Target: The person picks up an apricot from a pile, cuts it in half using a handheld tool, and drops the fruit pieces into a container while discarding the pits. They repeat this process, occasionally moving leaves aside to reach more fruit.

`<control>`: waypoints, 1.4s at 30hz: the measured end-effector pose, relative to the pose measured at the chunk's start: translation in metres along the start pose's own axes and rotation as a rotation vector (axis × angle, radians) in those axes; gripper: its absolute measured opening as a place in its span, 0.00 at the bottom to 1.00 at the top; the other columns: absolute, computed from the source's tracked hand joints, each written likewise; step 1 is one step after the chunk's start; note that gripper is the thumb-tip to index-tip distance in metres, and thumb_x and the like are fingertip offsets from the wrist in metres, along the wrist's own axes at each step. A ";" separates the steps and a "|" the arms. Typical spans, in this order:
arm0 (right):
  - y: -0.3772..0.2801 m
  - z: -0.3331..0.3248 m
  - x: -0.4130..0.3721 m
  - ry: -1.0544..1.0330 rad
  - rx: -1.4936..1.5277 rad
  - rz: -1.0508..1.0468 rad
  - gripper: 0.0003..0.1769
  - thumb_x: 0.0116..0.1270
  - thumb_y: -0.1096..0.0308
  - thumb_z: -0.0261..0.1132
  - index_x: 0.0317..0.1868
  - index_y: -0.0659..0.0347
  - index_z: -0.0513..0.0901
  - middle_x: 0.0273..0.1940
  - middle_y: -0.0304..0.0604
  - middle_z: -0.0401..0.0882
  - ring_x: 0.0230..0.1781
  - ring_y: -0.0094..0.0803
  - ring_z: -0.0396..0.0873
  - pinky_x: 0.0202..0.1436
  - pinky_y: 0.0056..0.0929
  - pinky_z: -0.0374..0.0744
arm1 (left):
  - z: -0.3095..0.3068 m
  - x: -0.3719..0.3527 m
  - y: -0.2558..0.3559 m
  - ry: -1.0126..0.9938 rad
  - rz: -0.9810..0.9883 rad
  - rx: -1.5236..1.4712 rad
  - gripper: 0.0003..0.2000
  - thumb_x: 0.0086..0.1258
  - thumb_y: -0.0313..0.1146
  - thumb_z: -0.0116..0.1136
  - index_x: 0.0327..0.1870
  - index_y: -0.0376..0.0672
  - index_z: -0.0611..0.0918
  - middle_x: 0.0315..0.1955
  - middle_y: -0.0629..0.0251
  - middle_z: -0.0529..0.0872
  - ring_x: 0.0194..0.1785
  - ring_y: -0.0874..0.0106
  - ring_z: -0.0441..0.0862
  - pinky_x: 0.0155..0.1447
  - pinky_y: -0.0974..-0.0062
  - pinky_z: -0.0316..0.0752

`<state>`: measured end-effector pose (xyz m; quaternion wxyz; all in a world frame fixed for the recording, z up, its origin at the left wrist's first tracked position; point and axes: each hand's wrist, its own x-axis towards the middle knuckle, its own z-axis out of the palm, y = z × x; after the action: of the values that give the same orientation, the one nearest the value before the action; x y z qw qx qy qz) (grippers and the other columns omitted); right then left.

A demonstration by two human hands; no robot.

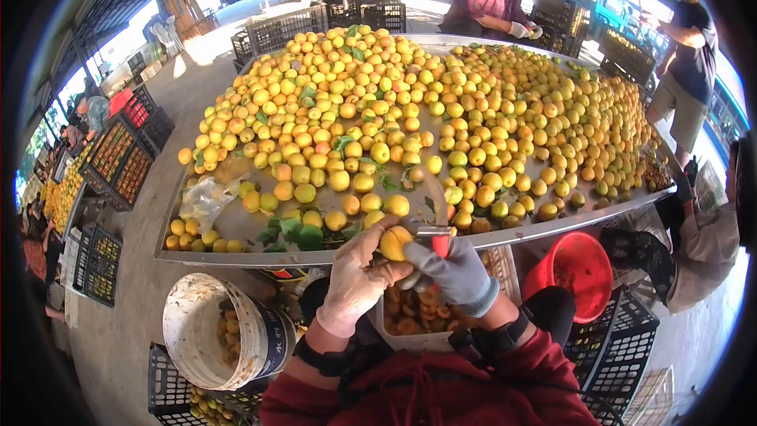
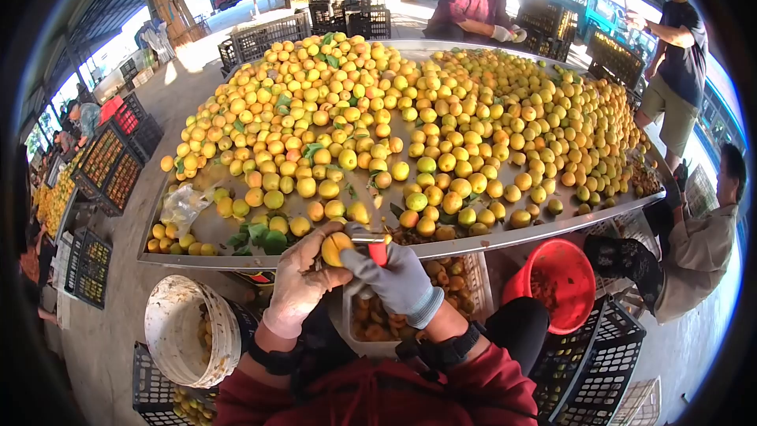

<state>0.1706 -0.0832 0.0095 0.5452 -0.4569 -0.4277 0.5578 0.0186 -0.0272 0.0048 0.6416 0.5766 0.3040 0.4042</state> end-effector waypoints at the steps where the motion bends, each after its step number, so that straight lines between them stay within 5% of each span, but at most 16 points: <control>1: -0.001 -0.002 -0.001 -0.032 0.019 0.043 0.21 0.67 0.61 0.60 0.54 0.67 0.72 0.28 0.38 0.81 0.23 0.18 0.78 0.20 0.15 0.72 | -0.002 0.001 -0.002 0.048 0.031 0.002 0.29 0.51 0.13 0.62 0.58 0.37 0.72 0.45 0.69 0.76 0.37 0.83 0.76 0.36 0.86 0.74; 2: -0.002 0.000 -0.001 -0.034 0.008 -0.098 0.27 0.68 0.51 0.56 0.56 0.67 0.70 0.27 0.39 0.81 0.22 0.20 0.78 0.20 0.15 0.73 | -0.005 0.000 -0.002 0.099 0.062 0.007 0.30 0.51 0.12 0.61 0.59 0.38 0.71 0.45 0.70 0.76 0.38 0.83 0.75 0.36 0.87 0.73; 3: -0.029 0.000 -0.009 -0.017 -0.179 0.064 0.33 0.66 0.43 0.53 0.54 0.68 0.70 0.27 0.40 0.81 0.19 0.21 0.77 0.20 0.15 0.73 | -0.008 0.000 0.000 0.112 0.067 0.011 0.30 0.51 0.12 0.61 0.59 0.38 0.71 0.45 0.70 0.76 0.38 0.83 0.75 0.36 0.87 0.73; 6: -0.024 -0.010 -0.013 -0.036 -0.310 0.061 0.35 0.66 0.39 0.50 0.52 0.67 0.70 0.27 0.40 0.80 0.17 0.21 0.75 0.20 0.17 0.73 | -0.014 -0.001 0.008 0.158 0.095 0.043 0.29 0.54 0.12 0.58 0.60 0.39 0.71 0.51 0.70 0.73 0.49 0.80 0.73 0.43 0.86 0.75; 12: -0.040 -0.008 -0.028 -0.147 -0.630 -0.051 0.20 0.70 0.57 0.51 0.50 0.66 0.72 0.22 0.38 0.77 0.17 0.22 0.77 0.19 0.21 0.73 | -0.026 0.004 0.002 0.101 0.179 -0.284 0.27 0.58 0.12 0.54 0.61 0.37 0.70 0.54 0.69 0.72 0.52 0.79 0.72 0.52 0.83 0.73; 22: -0.042 0.008 -0.029 -0.156 -0.501 0.199 0.14 0.69 0.61 0.55 0.45 0.63 0.76 0.19 0.42 0.76 0.18 0.27 0.78 0.20 0.27 0.73 | -0.027 0.003 -0.002 0.153 0.179 -0.347 0.25 0.58 0.15 0.57 0.59 0.34 0.70 0.47 0.69 0.78 0.47 0.80 0.76 0.49 0.84 0.73; 25: -0.022 0.003 -0.024 -0.107 -0.604 0.055 0.12 0.67 0.63 0.57 0.42 0.64 0.77 0.19 0.49 0.75 0.19 0.39 0.78 0.21 0.34 0.72 | -0.027 0.002 -0.001 0.187 0.119 -0.415 0.25 0.58 0.15 0.58 0.59 0.32 0.70 0.46 0.66 0.79 0.46 0.79 0.77 0.50 0.83 0.74; 27: -0.014 0.001 -0.022 -0.073 -0.815 -0.243 0.11 0.65 0.64 0.58 0.40 0.64 0.76 0.20 0.54 0.74 0.21 0.50 0.76 0.23 0.39 0.71 | -0.030 0.002 -0.003 0.145 0.051 -0.613 0.24 0.57 0.14 0.58 0.58 0.30 0.70 0.46 0.64 0.80 0.46 0.77 0.79 0.50 0.81 0.74; 34: -0.012 0.008 -0.022 -0.001 -0.940 -0.335 0.10 0.64 0.64 0.58 0.37 0.63 0.75 0.21 0.56 0.74 0.23 0.54 0.75 0.24 0.44 0.72 | -0.030 0.001 0.000 0.202 0.086 -0.529 0.24 0.56 0.14 0.57 0.57 0.29 0.70 0.44 0.62 0.81 0.45 0.76 0.79 0.51 0.81 0.73; 36: -0.010 0.005 -0.021 -0.017 -1.027 -0.431 0.11 0.68 0.65 0.53 0.37 0.64 0.76 0.22 0.52 0.75 0.23 0.50 0.77 0.26 0.36 0.73 | -0.028 0.001 0.001 0.174 0.082 -0.590 0.23 0.56 0.14 0.57 0.56 0.29 0.72 0.44 0.61 0.81 0.46 0.75 0.79 0.52 0.81 0.73; 42: 0.004 0.019 -0.013 0.053 -1.042 -0.380 0.10 0.65 0.64 0.57 0.35 0.64 0.74 0.22 0.55 0.76 0.25 0.53 0.77 0.26 0.42 0.73 | -0.024 0.003 -0.009 0.059 0.090 -0.701 0.22 0.55 0.19 0.61 0.53 0.31 0.74 0.44 0.61 0.81 0.45 0.72 0.80 0.49 0.80 0.74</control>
<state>0.1515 -0.0961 0.0105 0.3486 -0.5949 -0.7081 0.1524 0.0009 -0.0128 -0.0072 0.7730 0.3224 0.1397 0.5282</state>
